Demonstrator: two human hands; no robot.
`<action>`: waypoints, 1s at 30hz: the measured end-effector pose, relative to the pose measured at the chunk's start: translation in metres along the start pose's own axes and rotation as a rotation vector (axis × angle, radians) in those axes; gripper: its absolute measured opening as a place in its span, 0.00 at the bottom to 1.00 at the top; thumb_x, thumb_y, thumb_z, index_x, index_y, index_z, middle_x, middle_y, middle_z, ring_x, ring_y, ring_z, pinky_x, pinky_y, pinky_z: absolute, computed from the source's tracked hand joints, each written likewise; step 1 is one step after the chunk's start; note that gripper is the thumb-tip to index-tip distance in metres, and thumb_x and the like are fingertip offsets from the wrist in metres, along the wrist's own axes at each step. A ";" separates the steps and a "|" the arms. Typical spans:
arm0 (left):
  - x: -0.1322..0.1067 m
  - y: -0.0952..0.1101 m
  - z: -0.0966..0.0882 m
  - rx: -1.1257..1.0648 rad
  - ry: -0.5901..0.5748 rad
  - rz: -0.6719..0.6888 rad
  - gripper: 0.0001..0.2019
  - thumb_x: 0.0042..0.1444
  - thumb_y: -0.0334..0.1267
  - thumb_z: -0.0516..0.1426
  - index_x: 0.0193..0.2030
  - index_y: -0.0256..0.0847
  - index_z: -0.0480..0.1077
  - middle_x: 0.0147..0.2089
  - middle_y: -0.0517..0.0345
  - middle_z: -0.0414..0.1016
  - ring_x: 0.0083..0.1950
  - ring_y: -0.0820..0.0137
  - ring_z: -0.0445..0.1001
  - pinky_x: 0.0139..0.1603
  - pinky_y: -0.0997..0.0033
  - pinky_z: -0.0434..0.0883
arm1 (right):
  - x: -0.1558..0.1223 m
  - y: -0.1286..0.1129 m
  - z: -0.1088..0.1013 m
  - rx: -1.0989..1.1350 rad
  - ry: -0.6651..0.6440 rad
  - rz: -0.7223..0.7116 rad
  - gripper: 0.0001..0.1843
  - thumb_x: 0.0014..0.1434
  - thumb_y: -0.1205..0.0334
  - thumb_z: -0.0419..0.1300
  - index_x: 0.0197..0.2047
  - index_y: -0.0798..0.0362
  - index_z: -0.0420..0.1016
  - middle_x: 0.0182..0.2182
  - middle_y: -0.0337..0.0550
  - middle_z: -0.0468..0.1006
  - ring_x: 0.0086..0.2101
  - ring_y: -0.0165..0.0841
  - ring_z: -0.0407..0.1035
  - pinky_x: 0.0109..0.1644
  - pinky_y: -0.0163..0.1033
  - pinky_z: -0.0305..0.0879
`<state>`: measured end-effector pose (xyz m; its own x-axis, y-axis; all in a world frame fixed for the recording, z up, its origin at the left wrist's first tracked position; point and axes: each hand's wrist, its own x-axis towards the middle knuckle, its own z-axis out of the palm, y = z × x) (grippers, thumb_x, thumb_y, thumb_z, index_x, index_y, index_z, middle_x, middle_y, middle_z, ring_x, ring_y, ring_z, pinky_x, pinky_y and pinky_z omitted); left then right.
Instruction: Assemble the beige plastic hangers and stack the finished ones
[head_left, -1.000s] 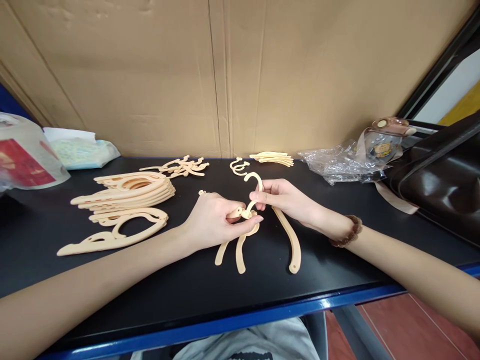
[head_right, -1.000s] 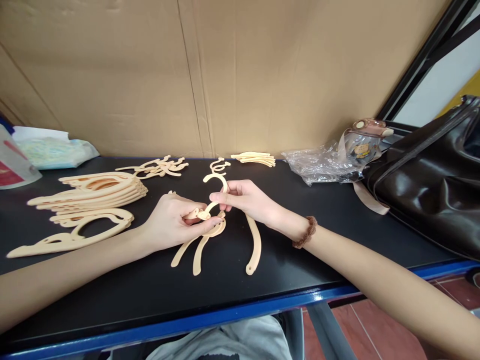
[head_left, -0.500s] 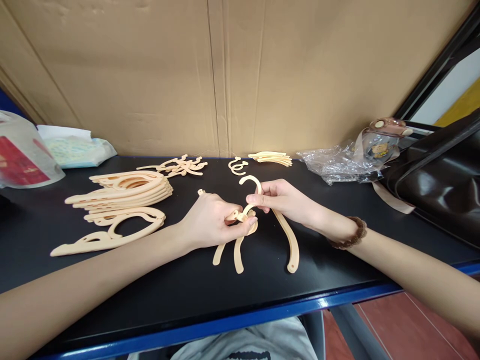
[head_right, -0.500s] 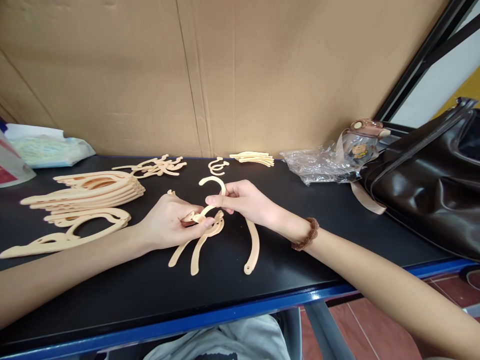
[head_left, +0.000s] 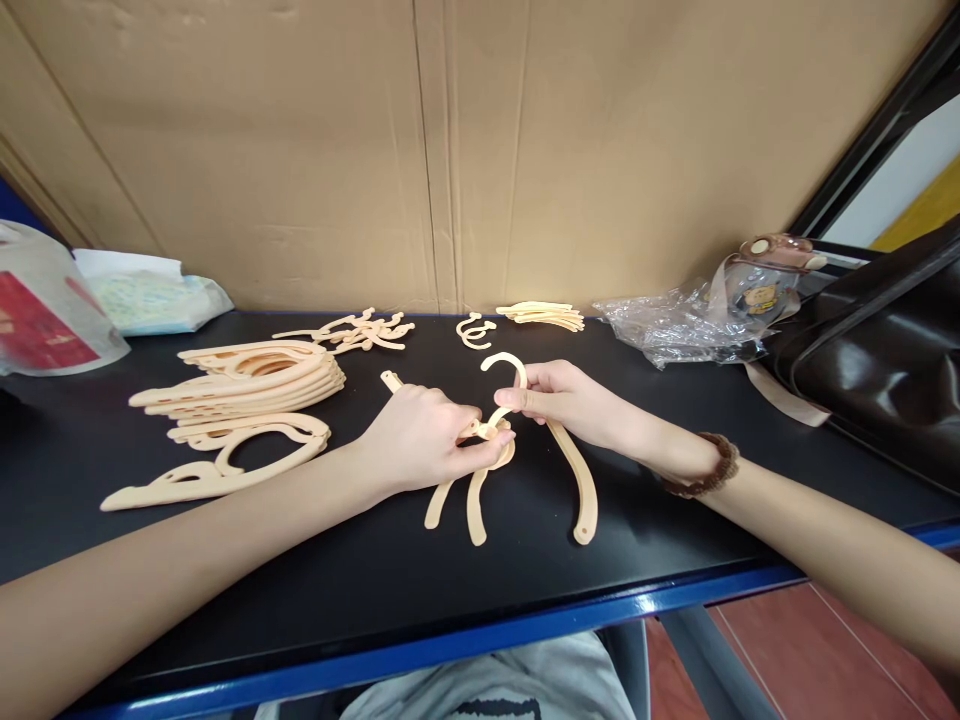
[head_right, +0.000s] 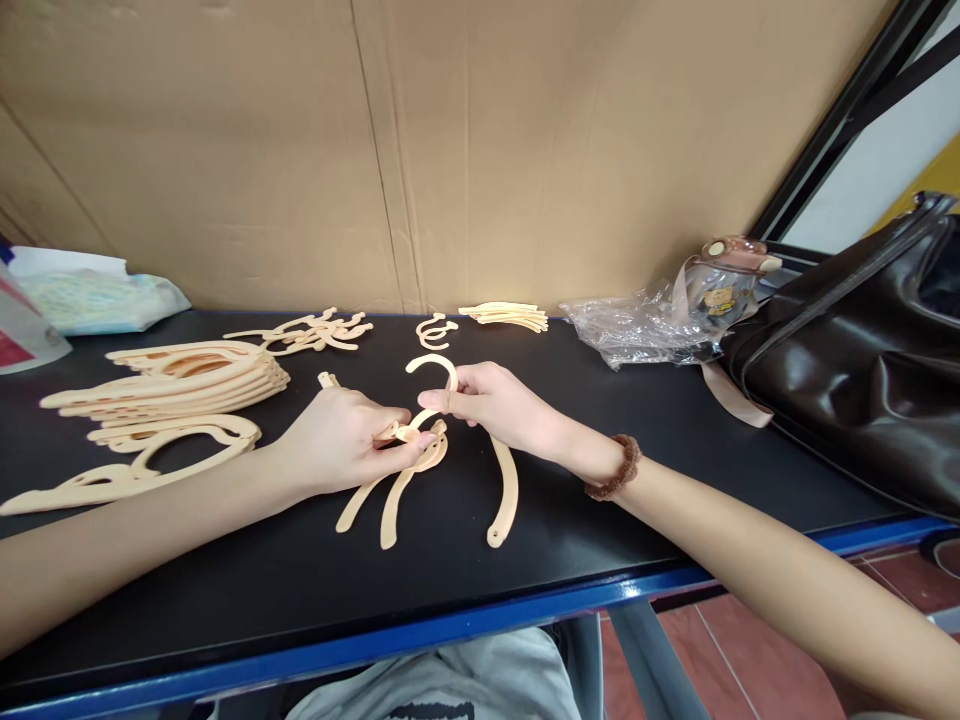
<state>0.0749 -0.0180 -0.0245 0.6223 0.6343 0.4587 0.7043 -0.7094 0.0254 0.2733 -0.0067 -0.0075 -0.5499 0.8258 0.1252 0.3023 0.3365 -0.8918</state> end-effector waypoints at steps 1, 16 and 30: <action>0.000 0.000 0.000 0.034 0.008 0.012 0.28 0.58 0.53 0.48 0.12 0.39 0.58 0.10 0.62 0.53 0.13 0.76 0.53 0.19 0.73 0.43 | 0.000 0.000 0.000 -0.011 0.003 0.001 0.24 0.55 0.41 0.60 0.25 0.56 0.65 0.20 0.32 0.59 0.23 0.24 0.53 0.27 0.33 0.49; 0.001 0.003 0.002 0.197 0.149 0.123 0.27 0.60 0.47 0.49 0.13 0.37 0.65 0.10 0.58 0.63 0.12 0.74 0.58 0.19 0.75 0.40 | 0.002 0.011 0.009 -0.066 0.115 -0.097 0.16 0.58 0.53 0.61 0.26 0.54 0.63 0.20 0.33 0.69 0.23 0.26 0.63 0.28 0.32 0.58; 0.002 0.002 0.004 0.153 0.117 0.032 0.23 0.60 0.45 0.51 0.15 0.38 0.65 0.11 0.61 0.62 0.13 0.75 0.57 0.20 0.73 0.43 | 0.004 0.013 0.006 0.029 0.005 -0.124 0.08 0.59 0.61 0.60 0.35 0.57 0.77 0.29 0.39 0.77 0.31 0.28 0.70 0.37 0.34 0.65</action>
<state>0.0786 -0.0167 -0.0272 0.6072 0.5659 0.5578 0.7343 -0.6678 -0.1218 0.2703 -0.0019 -0.0213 -0.5777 0.7810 0.2372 0.2096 0.4228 -0.8816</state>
